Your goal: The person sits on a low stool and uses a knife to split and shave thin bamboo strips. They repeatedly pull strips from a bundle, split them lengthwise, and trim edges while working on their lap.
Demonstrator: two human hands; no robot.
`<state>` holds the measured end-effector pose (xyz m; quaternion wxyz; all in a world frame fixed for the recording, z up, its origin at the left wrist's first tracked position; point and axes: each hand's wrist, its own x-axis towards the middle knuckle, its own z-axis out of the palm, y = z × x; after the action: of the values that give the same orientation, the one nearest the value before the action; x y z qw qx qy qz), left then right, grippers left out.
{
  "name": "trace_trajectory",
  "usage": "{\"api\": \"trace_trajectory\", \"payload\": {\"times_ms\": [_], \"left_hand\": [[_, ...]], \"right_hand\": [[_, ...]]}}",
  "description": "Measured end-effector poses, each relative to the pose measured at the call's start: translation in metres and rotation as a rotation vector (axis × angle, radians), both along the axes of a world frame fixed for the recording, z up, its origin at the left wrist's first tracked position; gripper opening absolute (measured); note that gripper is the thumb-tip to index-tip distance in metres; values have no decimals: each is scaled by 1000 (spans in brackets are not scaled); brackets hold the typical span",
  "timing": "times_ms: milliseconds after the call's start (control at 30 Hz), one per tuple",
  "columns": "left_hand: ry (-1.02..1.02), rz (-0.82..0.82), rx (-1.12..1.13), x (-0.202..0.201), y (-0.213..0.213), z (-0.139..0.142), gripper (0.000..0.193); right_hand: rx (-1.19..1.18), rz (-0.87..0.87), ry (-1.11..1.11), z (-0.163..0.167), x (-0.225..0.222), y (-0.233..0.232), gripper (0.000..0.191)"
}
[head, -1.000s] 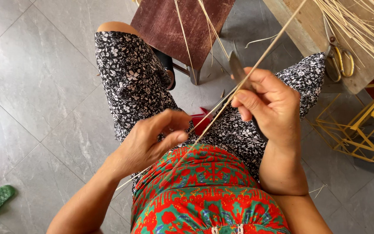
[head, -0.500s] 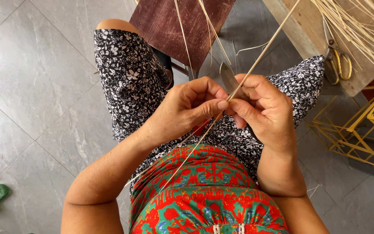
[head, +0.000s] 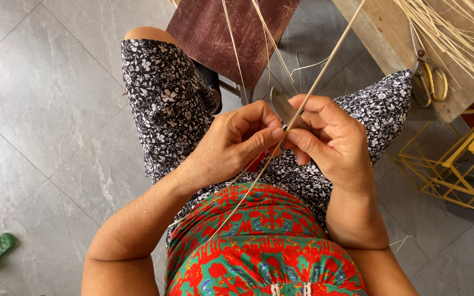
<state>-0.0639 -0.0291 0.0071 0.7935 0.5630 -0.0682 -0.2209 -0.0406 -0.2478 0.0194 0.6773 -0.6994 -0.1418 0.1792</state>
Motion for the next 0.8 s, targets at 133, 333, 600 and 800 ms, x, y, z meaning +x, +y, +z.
{"api": "trace_trajectory", "payload": {"times_ms": [133, 333, 600, 800], "left_hand": [[-3, 0, 61, -4, 3, 2, 20], [64, 17, 26, -7, 2, 5, 21], [160, 26, -51, -7, -5, 3, 20], [41, 75, 117, -10, -8, -6, 17]], "right_hand": [[-2, -38, -48, -3, -1, 2, 36], [-25, -38, -50, -5, 2, 4, 35], [-3, -54, -36, -13, 4, 6, 36], [-7, -27, -20, -22, 6, 1, 36]]}}
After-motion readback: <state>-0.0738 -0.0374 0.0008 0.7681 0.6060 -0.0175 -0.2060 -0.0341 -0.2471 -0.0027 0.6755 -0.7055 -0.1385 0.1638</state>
